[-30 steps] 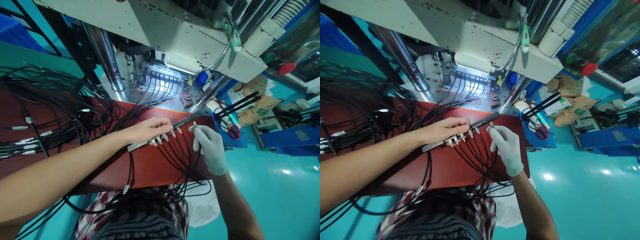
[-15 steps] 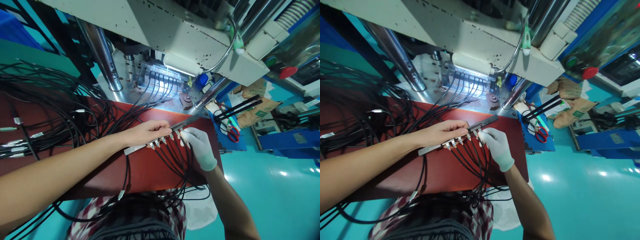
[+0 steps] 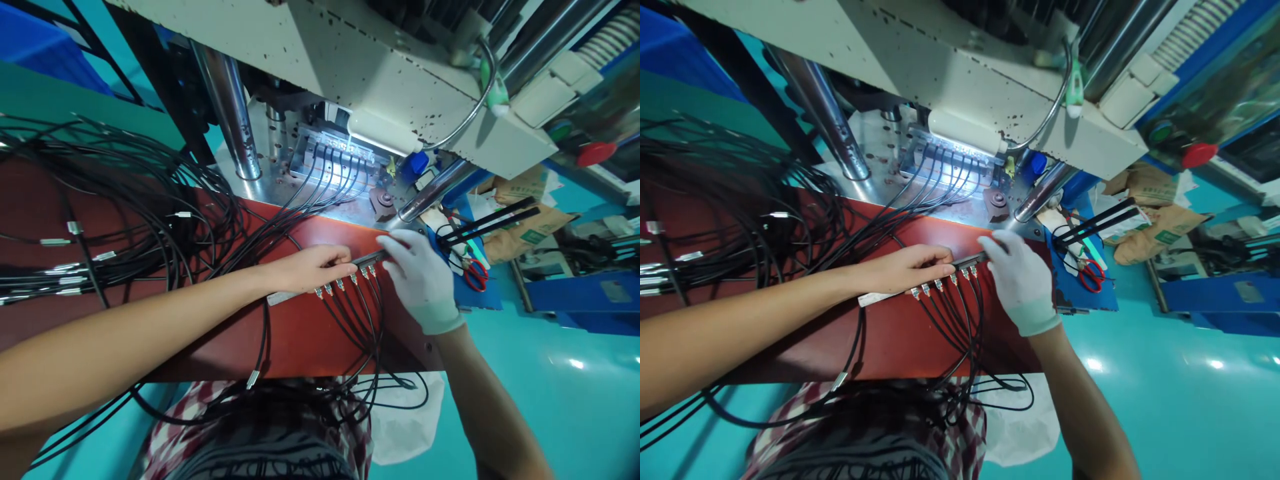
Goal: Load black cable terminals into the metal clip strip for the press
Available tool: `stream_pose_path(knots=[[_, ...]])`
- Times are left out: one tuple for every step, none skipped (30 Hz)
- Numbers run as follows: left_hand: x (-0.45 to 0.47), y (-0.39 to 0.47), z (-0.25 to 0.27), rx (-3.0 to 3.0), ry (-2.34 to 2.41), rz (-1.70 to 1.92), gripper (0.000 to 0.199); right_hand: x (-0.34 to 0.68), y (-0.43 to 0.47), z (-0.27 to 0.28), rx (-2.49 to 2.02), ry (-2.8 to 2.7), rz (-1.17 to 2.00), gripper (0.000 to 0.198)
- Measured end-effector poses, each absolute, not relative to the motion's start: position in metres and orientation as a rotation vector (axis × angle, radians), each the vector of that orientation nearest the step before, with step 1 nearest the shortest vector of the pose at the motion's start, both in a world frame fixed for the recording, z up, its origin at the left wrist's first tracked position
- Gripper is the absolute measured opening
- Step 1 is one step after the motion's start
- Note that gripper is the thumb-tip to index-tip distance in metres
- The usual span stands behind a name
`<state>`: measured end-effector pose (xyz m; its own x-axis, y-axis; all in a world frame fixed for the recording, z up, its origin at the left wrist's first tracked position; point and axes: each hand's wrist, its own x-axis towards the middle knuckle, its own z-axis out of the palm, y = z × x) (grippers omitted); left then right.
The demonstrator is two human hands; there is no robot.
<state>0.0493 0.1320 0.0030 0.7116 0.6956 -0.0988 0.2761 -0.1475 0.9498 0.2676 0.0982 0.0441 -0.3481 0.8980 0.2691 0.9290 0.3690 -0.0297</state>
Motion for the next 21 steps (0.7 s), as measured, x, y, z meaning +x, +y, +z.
stream_pose_path(knots=[[0.051,0.132,0.005,1.753,0.792,0.428,0.034,0.267,0.101,0.044,-1.574,-2.571,-0.231,0.035],[0.051,0.131,0.007,1.786,0.807,0.42,0.035,0.268,0.103,0.044,-1.55,-2.696,-0.254,0.034],[0.05,0.131,0.01,1.836,0.822,0.414,0.035,0.269,0.105,0.043,-1.555,-2.768,-0.262,0.032],[0.048,0.131,0.013,1.912,0.836,0.414,0.035,0.272,0.107,0.041,-1.583,-2.796,-0.254,0.029],[0.044,0.13,0.015,2.017,0.854,0.415,0.034,0.277,0.108,0.039,-1.622,-2.803,-0.229,0.028],[0.038,0.13,0.018,2.148,0.872,0.404,0.032,0.283,0.11,0.037,-1.662,-2.796,-0.197,0.027],[0.03,0.129,0.019,2.295,0.887,0.373,0.029,0.29,0.112,0.036,-1.695,-2.786,-0.163,0.027],[0.021,0.127,0.021,2.451,0.899,0.329,0.026,0.297,0.114,0.034,-1.727,-2.772,-0.13,0.026],[0.012,0.126,0.022,2.599,0.905,0.28,0.025,0.304,0.118,0.033,-1.761,-2.753,-0.101,0.025],[0.003,0.123,0.022,2.723,0.903,0.231,0.025,0.309,0.122,0.033,-1.799,-2.733,-0.076,0.025],[-0.005,0.121,0.024,2.819,0.895,0.19,0.023,0.312,0.127,0.032,-1.832,-2.717,-0.051,0.024],[-0.011,0.119,0.026,2.884,0.89,0.156,0.021,0.313,0.132,0.032,-1.863,-2.702,-0.03,0.024],[-0.015,0.118,0.029,2.92,0.89,0.125,0.02,0.313,0.137,0.031,-1.886,-2.689,-0.014,0.024],[-0.018,0.117,0.033,2.927,0.887,0.091,0.02,0.311,0.141,0.03,-1.888,-2.681,0.001,0.025],[-0.019,0.118,0.037,2.903,0.885,0.06,0.021,0.309,0.145,0.029,-1.865,-2.676,0.021,0.026],[-0.018,0.121,0.041,2.849,0.893,0.053,0.022,0.306,0.147,0.027,-1.821,-2.667,0.048,0.028],[-0.017,0.126,0.045,2.766,0.913,0.095,0.022,0.304,0.147,0.025,-1.763,-2.651,0.085,0.029],[-0.016,0.133,0.047,2.658,0.957,0.194,0.02,0.303,0.146,0.024,-1.701,-2.626,0.128,0.031],[-0.014,0.142,0.047,2.522,1.037,0.346,0.018,0.303,0.144,0.023,-1.64,-2.601,0.171,0.032],[-0.011,0.153,0.046,2.34,1.142,0.527,0.016,0.302,0.143,0.023,-1.587,-2.586,0.205,0.032],[-0.008,0.167,0.042,2.089,1.243,0.704,0.017,0.301,0.143,0.024,-1.542,-2.585,0.224,0.033]])
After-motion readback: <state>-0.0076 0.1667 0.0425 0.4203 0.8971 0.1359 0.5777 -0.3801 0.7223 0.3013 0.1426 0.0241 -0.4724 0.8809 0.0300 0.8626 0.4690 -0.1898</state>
